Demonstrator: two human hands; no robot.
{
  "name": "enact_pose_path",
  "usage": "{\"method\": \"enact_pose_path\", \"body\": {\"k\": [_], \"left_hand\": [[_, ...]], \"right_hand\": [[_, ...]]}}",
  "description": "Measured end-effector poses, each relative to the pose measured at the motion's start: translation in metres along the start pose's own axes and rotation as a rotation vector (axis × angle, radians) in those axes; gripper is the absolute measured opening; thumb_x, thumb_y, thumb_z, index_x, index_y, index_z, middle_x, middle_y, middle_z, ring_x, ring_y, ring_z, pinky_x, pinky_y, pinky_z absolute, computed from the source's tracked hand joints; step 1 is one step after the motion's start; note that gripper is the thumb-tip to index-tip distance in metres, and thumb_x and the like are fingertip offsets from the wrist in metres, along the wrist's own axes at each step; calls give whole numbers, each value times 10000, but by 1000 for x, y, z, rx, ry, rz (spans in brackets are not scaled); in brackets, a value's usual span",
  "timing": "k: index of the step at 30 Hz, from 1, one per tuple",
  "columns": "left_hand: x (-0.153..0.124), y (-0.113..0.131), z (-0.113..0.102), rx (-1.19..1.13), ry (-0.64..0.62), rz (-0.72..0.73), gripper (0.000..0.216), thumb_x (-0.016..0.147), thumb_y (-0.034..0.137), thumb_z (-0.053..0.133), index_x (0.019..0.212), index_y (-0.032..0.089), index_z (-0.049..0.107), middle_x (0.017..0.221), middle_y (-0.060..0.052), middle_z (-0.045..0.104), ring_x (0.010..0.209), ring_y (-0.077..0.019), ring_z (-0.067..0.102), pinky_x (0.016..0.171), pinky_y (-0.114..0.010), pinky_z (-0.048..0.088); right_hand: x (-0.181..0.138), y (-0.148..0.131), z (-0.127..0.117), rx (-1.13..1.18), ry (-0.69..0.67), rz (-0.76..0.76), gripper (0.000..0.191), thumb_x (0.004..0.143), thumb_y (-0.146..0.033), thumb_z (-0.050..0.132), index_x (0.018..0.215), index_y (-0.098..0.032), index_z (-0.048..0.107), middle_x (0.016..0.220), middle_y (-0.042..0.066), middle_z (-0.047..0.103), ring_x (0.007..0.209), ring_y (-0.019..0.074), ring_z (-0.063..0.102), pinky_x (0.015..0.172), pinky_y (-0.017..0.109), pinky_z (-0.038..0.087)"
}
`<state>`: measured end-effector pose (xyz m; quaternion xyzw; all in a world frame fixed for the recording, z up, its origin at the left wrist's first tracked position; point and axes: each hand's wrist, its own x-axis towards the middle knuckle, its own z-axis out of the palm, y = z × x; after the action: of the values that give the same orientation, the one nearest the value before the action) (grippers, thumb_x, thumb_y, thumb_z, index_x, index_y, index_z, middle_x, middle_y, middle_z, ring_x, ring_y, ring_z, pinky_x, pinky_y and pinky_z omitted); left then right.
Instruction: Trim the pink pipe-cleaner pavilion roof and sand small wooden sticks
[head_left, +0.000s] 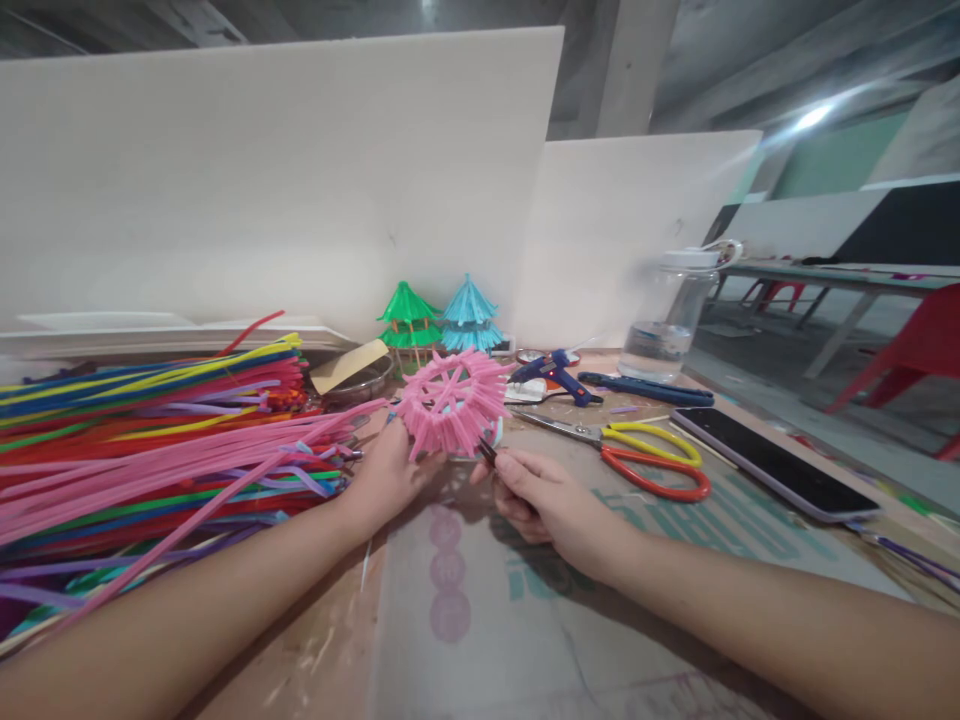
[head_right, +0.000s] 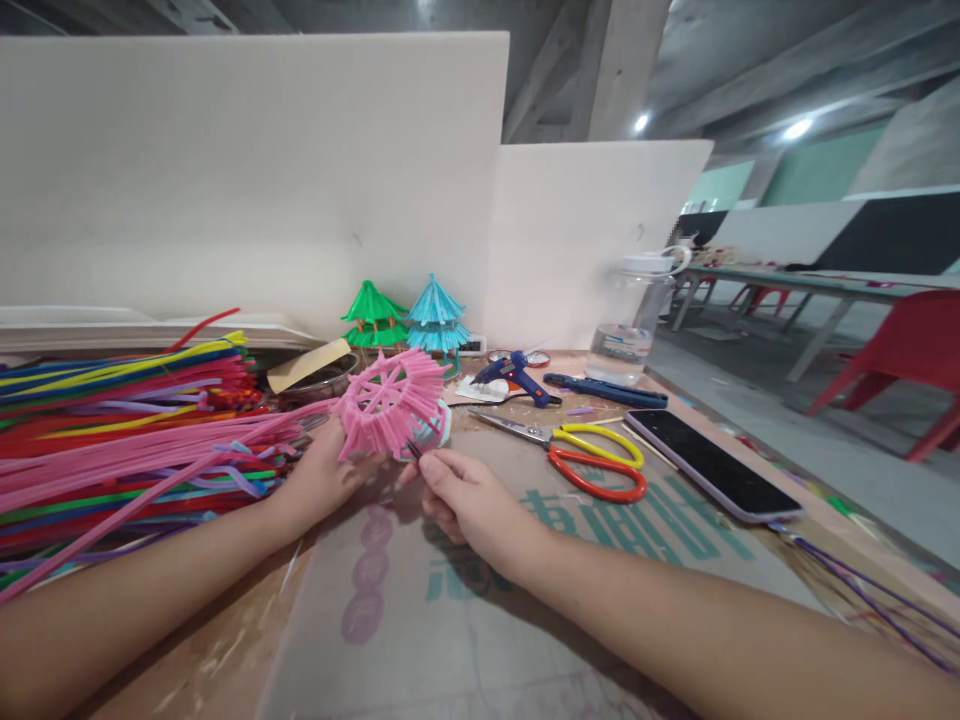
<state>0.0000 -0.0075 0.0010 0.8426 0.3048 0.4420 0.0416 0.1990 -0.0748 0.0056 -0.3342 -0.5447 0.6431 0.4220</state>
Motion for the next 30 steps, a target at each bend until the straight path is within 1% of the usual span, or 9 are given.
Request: {"method": "enact_pose_path", "body": {"k": [6, 12, 17, 22, 27, 30], "left_hand": [[0, 0, -1, -7, 0, -4, 343, 887, 355, 562, 1184, 185, 574, 1220, -118, 655, 1156, -302, 596, 992, -458, 487], [2, 5, -2, -25, -5, -3, 292, 874, 314, 557, 1138, 193, 592, 1207, -103, 666, 1150, -295, 597, 993, -450, 486], [4, 9, -3, -38, -25, -7, 244, 882, 299, 536, 1095, 199, 600, 1174, -87, 681, 1121, -282, 611, 972, -433, 496], [3, 6, -2, -15, -11, 24, 258, 890, 310, 544, 1113, 188, 587, 1181, -99, 669, 1135, -279, 604, 982, -429, 488], [0, 1, 0, -12, 1, 13, 335, 896, 322, 554, 1196, 173, 558, 1248, -123, 641, 1179, -287, 584, 1004, -435, 474], [0, 0, 0, -16, -2, 8, 348, 903, 345, 549, 1204, 169, 561, 1245, -127, 645, 1170, -296, 589, 1001, -441, 475]], "right_hand": [[0, -2, 1, -12, -13, 6, 578, 664, -718, 653, 817, -176, 525, 475, -119, 336, 380, 30, 161, 363, 195, 72], [-1, -2, 0, 12, -23, 22, 538, 689, -687, 661, 813, -183, 520, 482, -121, 309, 396, 35, 150, 368, 191, 70], [-1, -2, 1, 27, -20, 28, 561, 671, -706, 668, 810, -185, 514, 483, -123, 314, 396, 29, 141, 365, 184, 72], [-1, -3, 0, 6, -9, 14, 544, 677, -690, 677, 801, -186, 515, 482, -123, 302, 399, 33, 143, 368, 183, 74], [-2, -2, -1, 43, -37, 23, 549, 693, -693, 667, 835, -182, 524, 503, -118, 306, 408, 31, 132, 378, 185, 76], [-1, 0, -2, 39, -27, 15, 549, 700, -693, 659, 842, -180, 526, 509, -113, 313, 411, 34, 145, 377, 184, 79]]}}
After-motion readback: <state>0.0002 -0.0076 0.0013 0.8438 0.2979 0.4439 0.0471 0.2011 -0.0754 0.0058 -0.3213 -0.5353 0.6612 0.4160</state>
